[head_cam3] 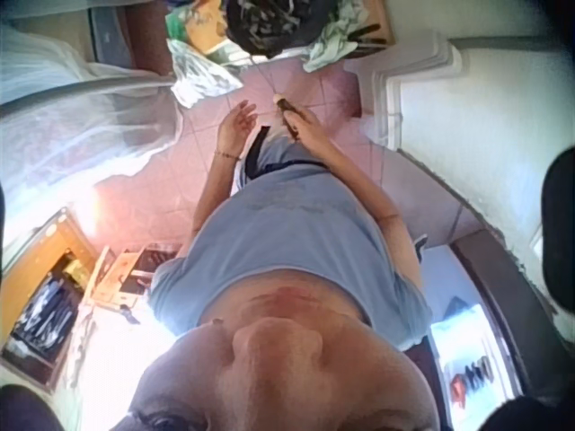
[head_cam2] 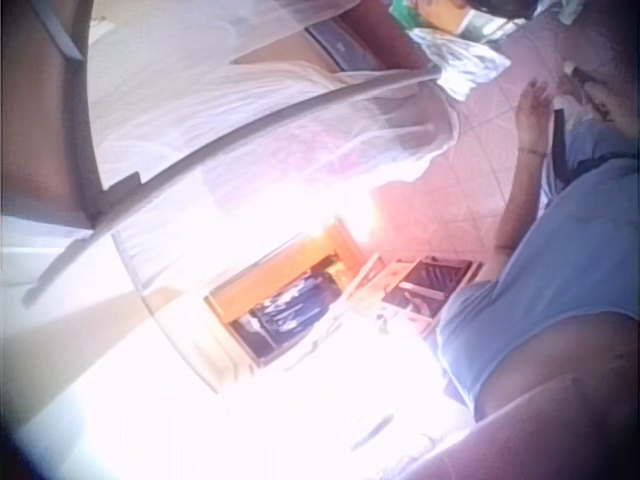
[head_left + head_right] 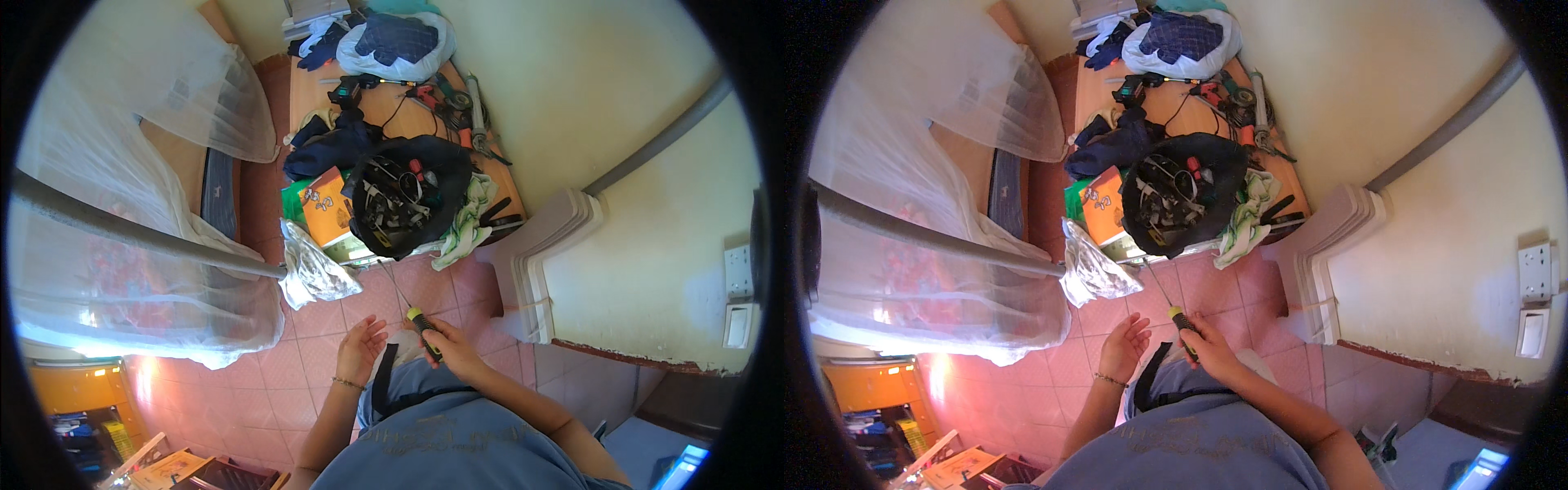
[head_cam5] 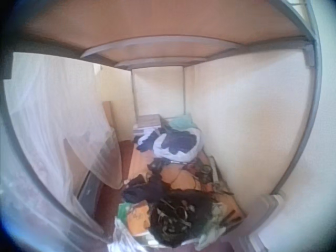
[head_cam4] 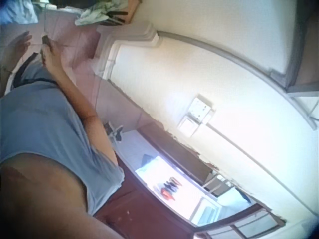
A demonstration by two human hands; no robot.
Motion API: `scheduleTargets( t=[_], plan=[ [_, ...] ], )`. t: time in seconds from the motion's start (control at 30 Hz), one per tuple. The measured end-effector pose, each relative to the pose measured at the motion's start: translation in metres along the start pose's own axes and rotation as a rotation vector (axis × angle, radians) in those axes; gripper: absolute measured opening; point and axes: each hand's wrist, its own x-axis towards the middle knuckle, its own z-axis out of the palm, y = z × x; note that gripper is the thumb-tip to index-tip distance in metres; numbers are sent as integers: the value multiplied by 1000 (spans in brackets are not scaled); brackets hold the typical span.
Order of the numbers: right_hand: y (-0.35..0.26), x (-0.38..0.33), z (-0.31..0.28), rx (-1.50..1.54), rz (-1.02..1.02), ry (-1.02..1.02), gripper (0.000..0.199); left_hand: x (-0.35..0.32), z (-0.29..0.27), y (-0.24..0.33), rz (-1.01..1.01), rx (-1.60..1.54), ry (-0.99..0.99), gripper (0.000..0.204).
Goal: The person retrieves a screwdriver from a tool bag, walks to a bedroom, and uses the screwdriver to tighten screws on the metal frame of a white mosquito net over a bed. They move around the bed to access different joints and continue tightening.
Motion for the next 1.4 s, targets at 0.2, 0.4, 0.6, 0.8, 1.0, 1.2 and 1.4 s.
scheduleTargets(
  t=[0.2, 0.4, 0.6, 0.8, 1.0, 1.2, 1.4],
  plan=[
    [-8, 16, 20, -51, 14, -57, 28, 7, 8, 1, -82, -42, -57, 38],
    [-14, -5, 10, -2, -3, 33, 18, 25, 33, 11, -31, 9, -69, 43],
    [10, -36, -8, 22, 116, 150, 33, 49, 52, 7, -74, 38, -83, 36],
    [38, -68, -21, 49, 76, 212, 34, 46, 58, -16, -195, 40, -27, 25],
    [68, -123, -44, 200, 45, 358, 30, 26, 90, -59, -318, 111, -93, 23],
    [121, -214, -85, 475, -15, 342, 21, -23, 125, -145, -337, 294, -293, 19],
    [170, -330, -126, 633, -68, 405, 16, -86, 151, -266, -411, 351, -333, 18]
  ],
)
